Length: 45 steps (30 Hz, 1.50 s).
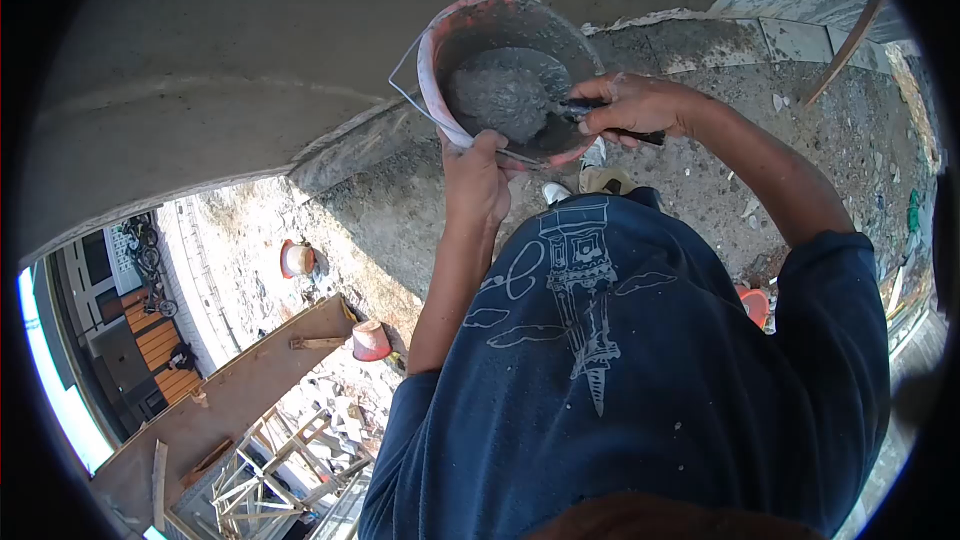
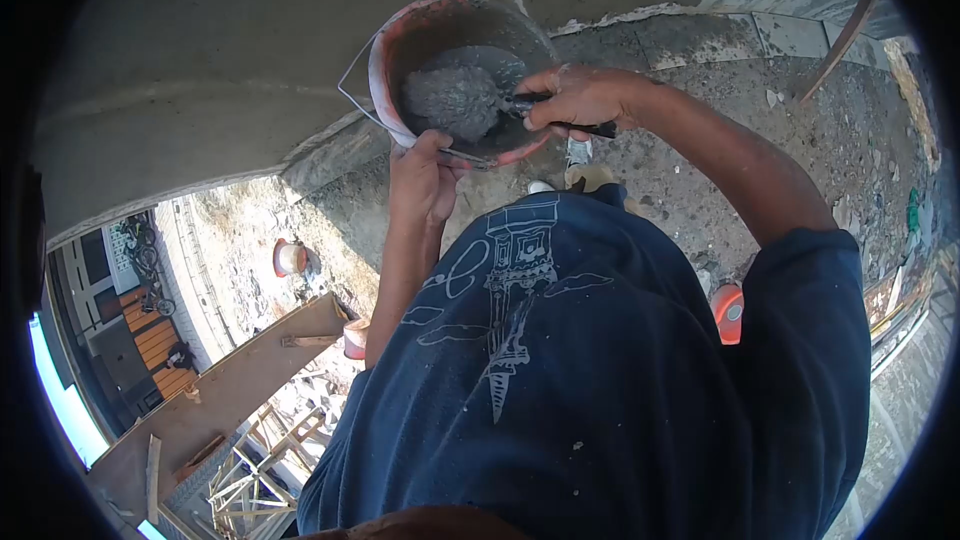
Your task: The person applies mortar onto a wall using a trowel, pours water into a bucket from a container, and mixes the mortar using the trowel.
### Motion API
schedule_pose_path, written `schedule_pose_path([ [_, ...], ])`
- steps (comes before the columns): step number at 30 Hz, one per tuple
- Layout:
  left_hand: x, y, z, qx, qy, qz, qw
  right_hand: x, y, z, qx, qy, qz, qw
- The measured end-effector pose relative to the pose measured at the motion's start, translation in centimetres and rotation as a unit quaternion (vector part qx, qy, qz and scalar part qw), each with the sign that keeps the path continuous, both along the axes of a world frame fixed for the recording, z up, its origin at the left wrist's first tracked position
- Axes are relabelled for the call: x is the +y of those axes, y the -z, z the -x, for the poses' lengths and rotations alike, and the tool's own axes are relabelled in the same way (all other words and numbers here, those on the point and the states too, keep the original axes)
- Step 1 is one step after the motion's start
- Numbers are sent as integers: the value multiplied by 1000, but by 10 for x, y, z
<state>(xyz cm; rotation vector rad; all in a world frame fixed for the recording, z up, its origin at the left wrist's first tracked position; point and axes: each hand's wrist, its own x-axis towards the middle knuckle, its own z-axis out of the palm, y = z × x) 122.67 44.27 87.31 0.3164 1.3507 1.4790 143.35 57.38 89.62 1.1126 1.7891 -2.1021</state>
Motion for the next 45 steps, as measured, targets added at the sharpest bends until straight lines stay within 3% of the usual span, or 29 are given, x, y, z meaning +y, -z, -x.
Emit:
schedule_pose_path([
  [6,-12,39,22,-43,2,88,995,-17,7,-5,122,166,151,967],
  [7,-12,54,33,-6,44,50,998,-15,-1,-9,176,197,160,951],
  [8,-14,73,40,-41,40,20,998,-11,1,-14,222,216,166,936],
  [10,-12,98,54,-142,-30,97,985,5,-45,-40,285,272,118,912],
  [12,-20,119,70,-94,2,91,991,8,-79,-59,366,339,83,863],
  [16,3,105,61,-102,-3,84,991,28,-198,-116,508,465,-119,715],
  [21,26,87,43,-104,-19,76,992,76,-341,-205,613,529,-397,431],
  [26,80,73,20,-111,-37,62,991,152,-452,-322,529,579,-607,126],
  [29,121,66,3,-121,-52,54,990,167,-510,-390,372,648,-653,-126],
  [32,157,58,-10,-124,-68,48,989,183,-548,-444,192,677,-587,-401],
  [36,193,45,-27,-134,-89,45,986,238,-573,-441,198,657,-623,-375],
  [41,211,28,-39,-138,-112,48,983,383,-603,-362,195,710,-663,-136],
  [42,213,27,-42,-136,-114,47,983,418,-603,-336,174,727,-664,-20],
  [43,215,26,-46,-138,-114,47,983,457,-595,-311,61,716,-678,152],
  [44,215,26,-49,-140,-118,48,982,457,-569,-268,47,630,-709,313],
  [45,214,27,-52,-138,-117,49,982,457,-518,-222,54,519,-774,358],
])
